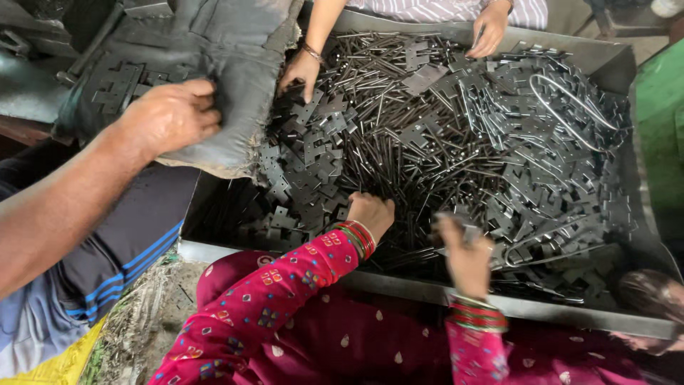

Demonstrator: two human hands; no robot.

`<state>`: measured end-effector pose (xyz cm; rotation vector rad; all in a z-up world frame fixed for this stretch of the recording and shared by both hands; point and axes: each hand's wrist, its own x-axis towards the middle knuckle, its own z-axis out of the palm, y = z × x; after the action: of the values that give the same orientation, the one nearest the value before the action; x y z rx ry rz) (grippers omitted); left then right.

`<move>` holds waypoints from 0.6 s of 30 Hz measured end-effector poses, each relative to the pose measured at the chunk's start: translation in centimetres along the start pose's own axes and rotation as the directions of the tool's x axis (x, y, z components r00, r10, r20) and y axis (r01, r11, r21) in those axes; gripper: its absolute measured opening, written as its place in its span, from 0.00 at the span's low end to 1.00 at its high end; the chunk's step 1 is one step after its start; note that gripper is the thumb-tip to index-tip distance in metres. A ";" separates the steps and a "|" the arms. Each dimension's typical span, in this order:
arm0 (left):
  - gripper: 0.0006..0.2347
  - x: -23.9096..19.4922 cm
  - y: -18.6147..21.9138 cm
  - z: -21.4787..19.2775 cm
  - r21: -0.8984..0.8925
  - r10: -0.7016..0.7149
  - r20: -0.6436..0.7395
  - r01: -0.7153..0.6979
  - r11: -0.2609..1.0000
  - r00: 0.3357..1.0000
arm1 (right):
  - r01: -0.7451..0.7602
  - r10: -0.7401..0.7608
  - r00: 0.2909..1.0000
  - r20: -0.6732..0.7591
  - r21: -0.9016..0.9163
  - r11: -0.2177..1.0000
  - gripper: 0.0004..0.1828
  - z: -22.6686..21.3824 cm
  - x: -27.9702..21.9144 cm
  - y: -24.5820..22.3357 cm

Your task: The person sorts various metal hinges and pins by hand from a large bin into a separate pile on a padded surface.

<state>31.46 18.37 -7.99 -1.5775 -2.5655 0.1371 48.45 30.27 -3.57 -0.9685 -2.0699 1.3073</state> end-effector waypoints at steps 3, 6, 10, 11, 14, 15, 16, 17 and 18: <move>0.11 -0.3 -0.1 -1.3 -0.083 0.079 0.150 -0.067 0.994 0.986 | 0.327 -0.345 0.937 0.054 -0.480 0.814 0.18 5.0 1.2 2.9; 0.06 -0.3 -1.0 -2.5 -0.240 0.029 0.054 -0.015 0.971 0.998 | 0.338 -0.364 0.929 0.066 -0.557 0.759 0.18 7.0 1.3 4.7; 0.06 0.3 -4.7 -4.8 -0.462 -0.082 -0.172 -0.006 0.887 0.982 | 0.375 -0.392 0.920 -0.006 -0.278 0.885 0.11 6.0 1.3 5.4; 0.07 0.4 -5.9 -5.7 -0.555 -0.082 -0.199 -0.043 0.831 0.976 | 0.343 -0.350 0.937 -0.012 -0.173 0.923 0.11 5.0 1.5 5.3; 0.10 0.8 -8.5 -8.5 -0.990 -0.011 0.035 0.036 0.135 0.999 | 0.113 -0.106 0.993 -0.057 0.155 0.981 0.11 0.8 1.6 4.4; 0.12 1.1 -9.3 -9.4 -0.965 0.091 0.128 0.146 -0.219 0.988 | -0.039 0.062 0.995 -0.079 0.268 0.963 0.11 -0.8 1.5 4.1; 0.17 1.6 -10.3 -10.2 -0.900 0.163 0.079 0.141 -0.412 0.983 | -0.065 0.123 0.986 -0.112 0.418 0.906 0.11 -2.2 1.5 3.8; 0.22 2.0 -11.2 -11.0 -0.796 0.224 0.018 0.150 -0.587 0.974 | -0.081 0.186 0.973 -0.134 0.559 0.825 0.12 -3.4 1.6 3.7; 0.28 2.1 -11.6 -11.5 -0.654 0.273 -0.053 0.173 -0.737 0.961 | -0.088 0.255 0.956 -0.146 0.684 0.724 0.13 -4.5 1.7 3.8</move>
<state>22.06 15.11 5.21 -1.5560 -1.6009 -3.7352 51.83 35.14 -5.05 -0.9190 -1.1771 1.7650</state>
